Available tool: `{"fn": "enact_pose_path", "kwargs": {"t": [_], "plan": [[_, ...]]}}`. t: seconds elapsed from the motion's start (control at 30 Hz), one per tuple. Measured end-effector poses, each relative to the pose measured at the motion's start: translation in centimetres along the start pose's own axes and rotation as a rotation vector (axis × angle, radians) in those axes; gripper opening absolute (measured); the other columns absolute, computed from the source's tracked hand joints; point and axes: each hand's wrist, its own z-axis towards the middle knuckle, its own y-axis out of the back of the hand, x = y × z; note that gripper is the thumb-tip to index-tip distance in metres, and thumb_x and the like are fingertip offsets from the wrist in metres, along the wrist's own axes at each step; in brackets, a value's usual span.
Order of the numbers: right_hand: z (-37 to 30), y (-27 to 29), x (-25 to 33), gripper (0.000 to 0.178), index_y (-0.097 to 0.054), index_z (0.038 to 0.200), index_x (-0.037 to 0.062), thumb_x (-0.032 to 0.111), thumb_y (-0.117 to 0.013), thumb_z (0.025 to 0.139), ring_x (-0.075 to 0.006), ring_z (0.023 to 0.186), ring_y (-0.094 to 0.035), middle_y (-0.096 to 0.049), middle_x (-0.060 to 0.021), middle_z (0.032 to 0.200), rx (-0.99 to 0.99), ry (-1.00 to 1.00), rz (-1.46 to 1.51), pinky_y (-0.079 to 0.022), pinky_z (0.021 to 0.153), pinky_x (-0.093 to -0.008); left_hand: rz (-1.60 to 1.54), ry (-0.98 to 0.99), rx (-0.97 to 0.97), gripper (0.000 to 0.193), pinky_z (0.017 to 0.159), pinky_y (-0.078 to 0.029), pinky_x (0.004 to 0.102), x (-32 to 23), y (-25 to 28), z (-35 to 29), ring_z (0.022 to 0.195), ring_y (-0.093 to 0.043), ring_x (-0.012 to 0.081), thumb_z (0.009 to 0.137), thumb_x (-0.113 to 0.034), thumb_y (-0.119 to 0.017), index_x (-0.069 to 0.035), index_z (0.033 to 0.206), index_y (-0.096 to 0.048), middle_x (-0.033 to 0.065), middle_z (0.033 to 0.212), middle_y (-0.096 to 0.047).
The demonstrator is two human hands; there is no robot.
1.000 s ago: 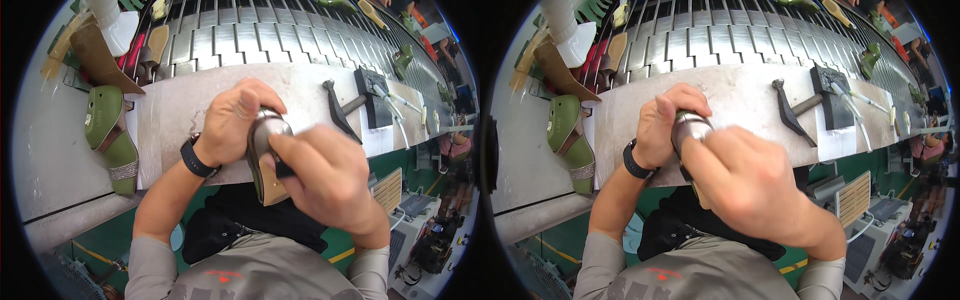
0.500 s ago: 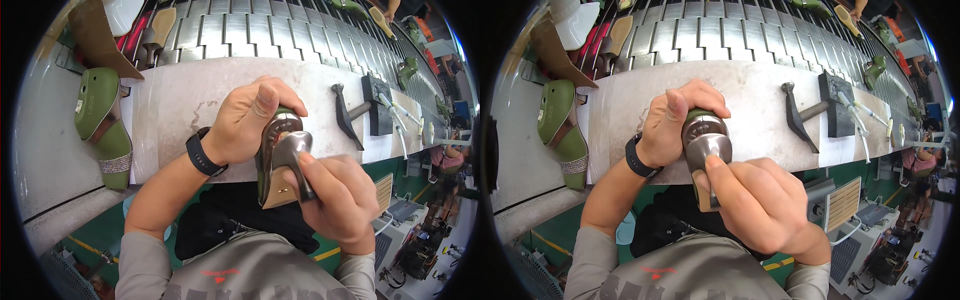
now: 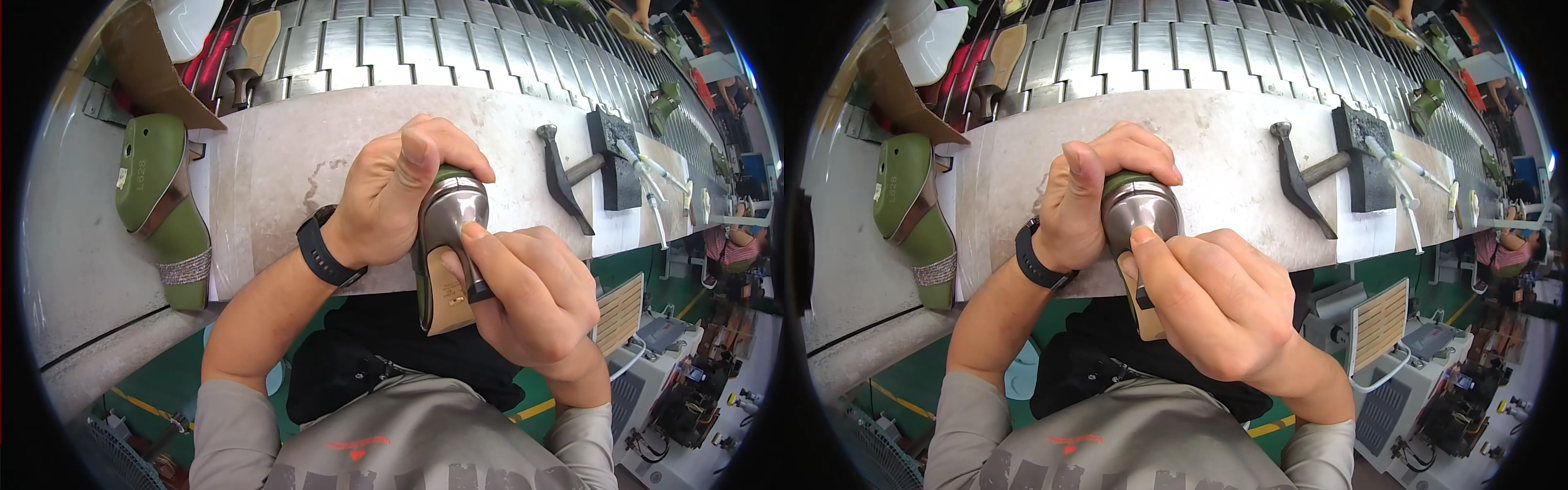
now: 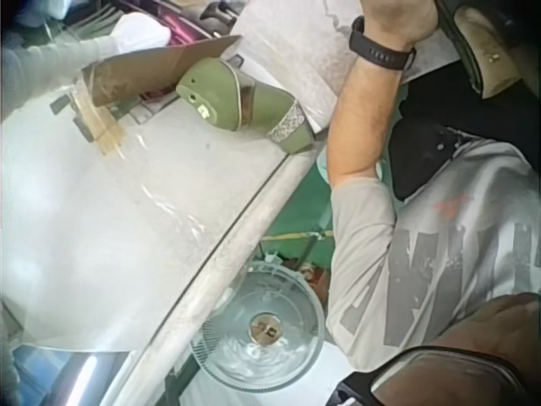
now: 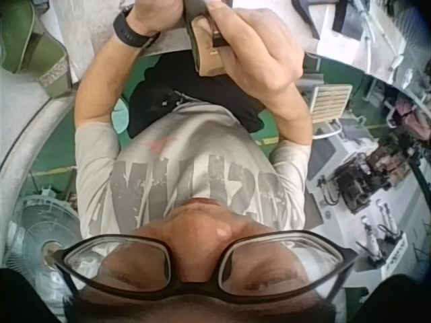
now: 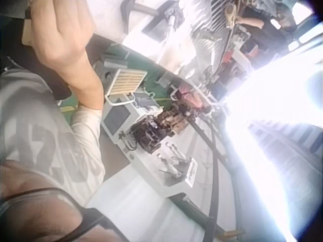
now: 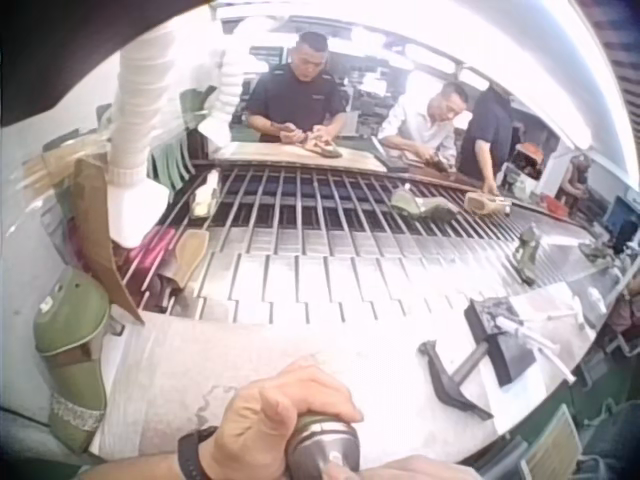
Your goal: The person assembles high-heeled shoes by taking lasted shoes and soles from a conveyor, applying glue with a syringe, pressing the soles onto the shoes by hand, and hammering along the edges with a hammer.
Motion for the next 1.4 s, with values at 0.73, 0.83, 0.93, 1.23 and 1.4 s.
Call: {"fn": "enact_pose_path", "kwargs": {"t": [0.73, 0.83, 0.93, 1.23, 1.4], "plan": [[0.7, -1.3, -5.7, 0.037, -0.07, 0.083, -0.0025, 0.03, -0.085, 0.089, -0.0032, 0.057, -0.045, -0.056, 0.0027, 0.062, 0.255, -0.863, 0.347, -0.035, 0.05, -0.0235, -0.044, 0.161, -0.012, 0.05, 0.086, -0.052, 0.024, 2.1, 1.7, 3.7, 0.096, -0.062, 0.0072, 0.111, -0.045, -0.053, -0.001, 0.114, -0.075, 0.0028, 0.104, -0.071], [1.9, -0.8, -5.0, 0.043, -0.069, 0.081, -0.0035, 0.035, -0.082, 0.093, -0.0043, 0.055, -0.045, -0.054, 0.0041, 0.06, 0.343, -0.998, 0.604, -0.035, 0.049, -0.0246, -0.066, 0.135, -0.004, 0.058, 0.087, -0.052, 0.0254, 2.8, 1.5, 3.7, 0.096, -0.063, 0.0088, 0.112, -0.051, -0.047, 0.0, 0.114, -0.075, 0.0039, 0.104, -0.071], [2.7, -0.4, -5.1, 0.043, -0.071, 0.085, -0.0035, 0.037, -0.079, 0.096, -0.0051, 0.057, -0.048, -0.059, 0.0037, 0.063, 0.428, -0.968, 0.539, -0.038, 0.05, -0.0261, -0.078, 0.07, -0.066, 0.066, 0.087, -0.053, 0.0269, 3.2, 1.1, 3.4, 0.095, -0.064, 0.0111, 0.112, -0.057, -0.041, 0.0, 0.114, -0.074, 0.0055, 0.103, -0.072], [3.8, -0.9, -4.8, 0.036, -0.073, 0.087, -0.0014, 0.033, -0.079, 0.095, -0.0064, 0.059, -0.051, -0.064, 0.0002, 0.065, 0.412, -0.883, 0.486, -0.043, 0.054, -0.0289, 0.025, 0.011, -0.176, 0.071, 0.076, -0.051, 0.0263, 3.2, 0.3, 3.3, 0.082, -0.061, 0.0109, 0.112, -0.059, -0.037, -0.001, 0.107, -0.076, 0.0054, 0.088, -0.069], [2.6, -1.9, -4.6, 0.035, -0.068, 0.081, -0.0009, 0.03, -0.081, 0.092, -0.008, 0.056, -0.049, -0.059, 0.0006, 0.062, 0.353, -0.849, 0.314, -0.042, 0.052, -0.0299, 0.021, 0.066, -0.255, 0.065, 0.074, -0.053, 0.0326, 2.7, -0.1, 3.6, 0.076, -0.065, 0.0172, 0.108, -0.059, -0.052, 0.0, 0.094, -0.075, 0.0098, 0.081, -0.071]]}}
